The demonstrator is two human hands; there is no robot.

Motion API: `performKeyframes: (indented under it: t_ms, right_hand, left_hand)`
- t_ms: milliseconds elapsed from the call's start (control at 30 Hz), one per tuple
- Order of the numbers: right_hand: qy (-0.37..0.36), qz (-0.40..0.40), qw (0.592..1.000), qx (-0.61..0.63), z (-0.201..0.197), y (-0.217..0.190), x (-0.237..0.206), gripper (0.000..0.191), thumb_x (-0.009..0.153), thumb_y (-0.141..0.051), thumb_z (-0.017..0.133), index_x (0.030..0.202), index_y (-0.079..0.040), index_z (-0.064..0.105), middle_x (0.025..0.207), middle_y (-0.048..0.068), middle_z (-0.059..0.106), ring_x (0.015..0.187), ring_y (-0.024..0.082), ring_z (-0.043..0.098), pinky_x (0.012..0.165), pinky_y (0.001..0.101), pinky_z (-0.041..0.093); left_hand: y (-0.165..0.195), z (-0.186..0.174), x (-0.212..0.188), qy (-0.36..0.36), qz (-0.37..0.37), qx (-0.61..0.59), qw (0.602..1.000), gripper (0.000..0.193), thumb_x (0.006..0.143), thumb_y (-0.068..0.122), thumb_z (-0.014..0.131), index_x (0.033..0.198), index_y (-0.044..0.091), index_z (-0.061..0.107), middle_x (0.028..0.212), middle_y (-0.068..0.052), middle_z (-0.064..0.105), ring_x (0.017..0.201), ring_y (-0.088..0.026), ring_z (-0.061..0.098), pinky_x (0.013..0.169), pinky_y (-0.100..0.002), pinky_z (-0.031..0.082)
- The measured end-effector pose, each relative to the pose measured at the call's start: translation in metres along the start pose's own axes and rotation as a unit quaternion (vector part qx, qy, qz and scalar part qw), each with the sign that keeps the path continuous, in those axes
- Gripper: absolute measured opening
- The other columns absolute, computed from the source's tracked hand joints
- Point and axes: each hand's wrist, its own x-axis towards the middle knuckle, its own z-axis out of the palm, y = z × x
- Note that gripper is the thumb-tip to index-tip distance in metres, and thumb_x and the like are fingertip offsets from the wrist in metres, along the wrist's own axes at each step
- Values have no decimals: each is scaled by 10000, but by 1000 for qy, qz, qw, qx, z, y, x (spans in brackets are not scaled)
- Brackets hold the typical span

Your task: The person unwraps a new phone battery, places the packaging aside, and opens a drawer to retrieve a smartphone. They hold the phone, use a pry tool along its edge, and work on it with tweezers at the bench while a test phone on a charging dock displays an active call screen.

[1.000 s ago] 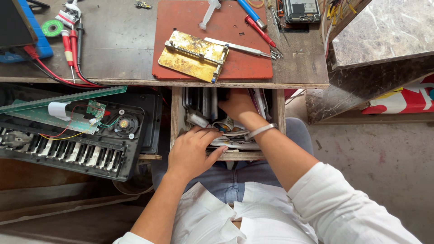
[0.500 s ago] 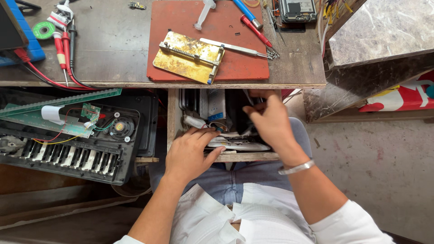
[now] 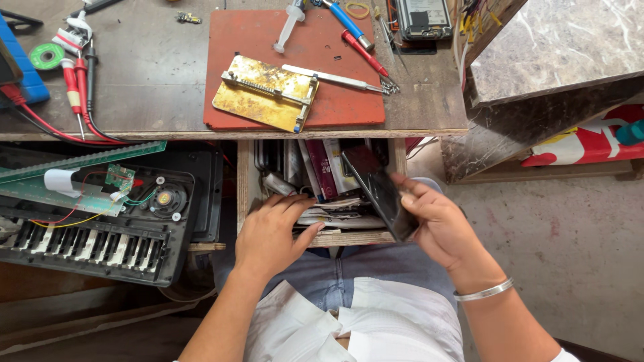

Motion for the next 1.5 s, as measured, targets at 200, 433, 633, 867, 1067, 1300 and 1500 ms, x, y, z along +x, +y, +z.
performKeyframes:
  t_ms: [200, 433, 633, 867, 1067, 1300, 1500]
  right_hand:
    - [-208, 162, 909, 323, 14, 17, -7, 443, 1080, -204, 483, 1406, 76, 377, 1131, 168, 578, 877, 186, 575, 568, 242, 507]
    - [-383, 217, 792, 424, 57, 25, -9, 527, 1075, -353, 483, 1495, -45, 405, 1012, 98, 481, 781, 140, 491, 576, 209, 451]
    - [-375, 195, 810, 406, 62, 22, -5, 509, 1108, -325, 480, 1519, -39, 387, 1004, 89, 473, 781, 137, 490, 582, 214, 475]
    - [-228, 9, 967, 110, 71, 12, -12, 671, 965, -169, 627, 1562, -67, 339, 1269, 84, 566, 1107, 176, 612, 921, 337, 538]
    - [-258, -39, 950, 171, 101, 2, -15, 694, 1000, -348, 538, 1576, -41, 302, 1524, 163, 479, 1383, 286, 518, 1151, 457, 445]
    - [-287, -3, 914, 285, 140, 4, -7, 784, 1081, -567, 370, 1621, 0, 316, 1619, 163, 424, 1448, 325, 445, 1157, 473, 409]
    - [-295, -149, 914, 237, 147, 23, -11, 611, 1078, -431, 322, 1626, -172, 248, 1638, 109, 397, 1476, 349, 426, 1155, 482, 414]
  left_hand:
    - [2, -2, 0, -12, -13, 3, 1000, 427, 854, 422, 736, 1162, 127, 724, 1169, -43, 728, 1087, -263, 655, 888, -414, 530]
    - [3, -1, 0, -15, -18, 13, 1000, 431, 851, 420, 731, 1185, 147, 715, 1174, -35, 720, 1075, -269, 652, 886, -423, 526]
    - [2, 0, -3, 24, 5, 7, 1000, 435, 833, 383, 748, 1185, 131, 708, 1184, -47, 707, 1064, -281, 651, 868, -427, 522]
    - [6, -5, -13, 187, 44, -128, 973, 320, 900, 185, 769, 1197, 110, 679, 1224, -50, 705, 1095, -273, 666, 934, -389, 538]
    - [48, -18, -27, 258, 140, -206, 933, 392, 1024, 230, 658, 1352, 46, 548, 1426, -159, 606, 1341, -336, 604, 1189, -461, 473]
    - [97, -7, -6, 106, 135, -46, 984, 958, 977, 688, 432, 1603, -32, 339, 1700, -233, 320, 1624, -390, 255, 1325, -532, 127]
    - [99, -11, 20, 113, 105, -24, 988, 1141, 903, 813, 304, 1649, -45, 209, 1749, -246, 179, 1657, -390, 138, 1338, -524, 82]
